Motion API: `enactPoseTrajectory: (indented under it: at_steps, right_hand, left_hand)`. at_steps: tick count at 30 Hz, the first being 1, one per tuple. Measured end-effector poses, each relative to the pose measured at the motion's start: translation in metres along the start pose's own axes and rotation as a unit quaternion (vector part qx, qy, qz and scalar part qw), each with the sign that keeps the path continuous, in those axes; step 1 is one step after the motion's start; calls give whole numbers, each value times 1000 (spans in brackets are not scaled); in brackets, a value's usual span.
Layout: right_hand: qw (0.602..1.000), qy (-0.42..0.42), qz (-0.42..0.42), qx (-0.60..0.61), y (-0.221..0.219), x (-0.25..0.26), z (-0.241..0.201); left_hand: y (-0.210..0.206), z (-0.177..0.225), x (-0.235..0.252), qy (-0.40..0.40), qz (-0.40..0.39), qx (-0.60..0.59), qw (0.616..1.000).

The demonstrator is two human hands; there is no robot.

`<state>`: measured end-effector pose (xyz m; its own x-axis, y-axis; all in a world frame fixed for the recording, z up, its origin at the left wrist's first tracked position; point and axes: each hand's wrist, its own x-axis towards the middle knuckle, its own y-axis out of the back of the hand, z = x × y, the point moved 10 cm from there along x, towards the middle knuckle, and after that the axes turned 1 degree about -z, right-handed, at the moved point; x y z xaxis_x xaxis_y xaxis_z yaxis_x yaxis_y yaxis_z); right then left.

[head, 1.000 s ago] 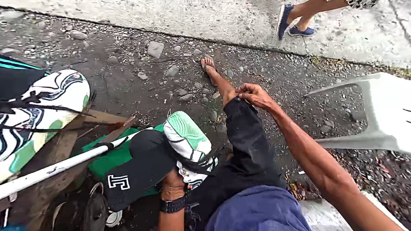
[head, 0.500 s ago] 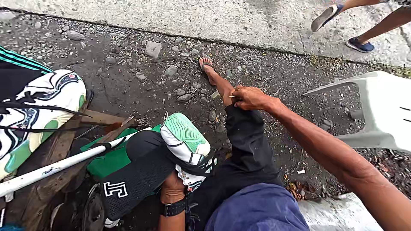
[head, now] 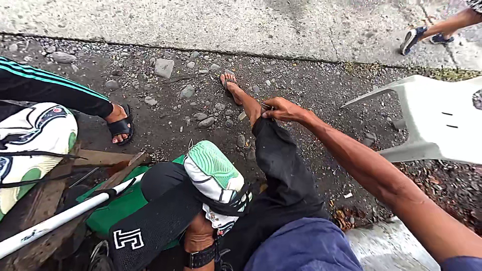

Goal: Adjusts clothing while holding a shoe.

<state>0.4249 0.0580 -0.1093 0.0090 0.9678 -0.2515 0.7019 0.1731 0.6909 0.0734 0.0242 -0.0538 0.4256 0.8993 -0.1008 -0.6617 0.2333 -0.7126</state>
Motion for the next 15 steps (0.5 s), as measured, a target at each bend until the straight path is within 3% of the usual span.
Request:
enactPoseTrajectory:
  at_steps: [2, 7, 10, 15]
  right_hand:
    - [997, -28, 59, 52, 0, -29, 11]
    - [983, -93, 75, 140, -47, -64, 32]
    - [981, -122, 88, 122, -51, -62, 37]
    - [989, -103, 73, 82, -38, -31, 36]
  left_hand:
    - [-1, 4, -2, -8, 8, 6, 1000]
    - [16, -4, -6, -4, 17, -4, 1000]
    - [16, 1, -8, -3, 46, 23, 999]
    - [17, -2, -6, -8, -2, 10, 1000]
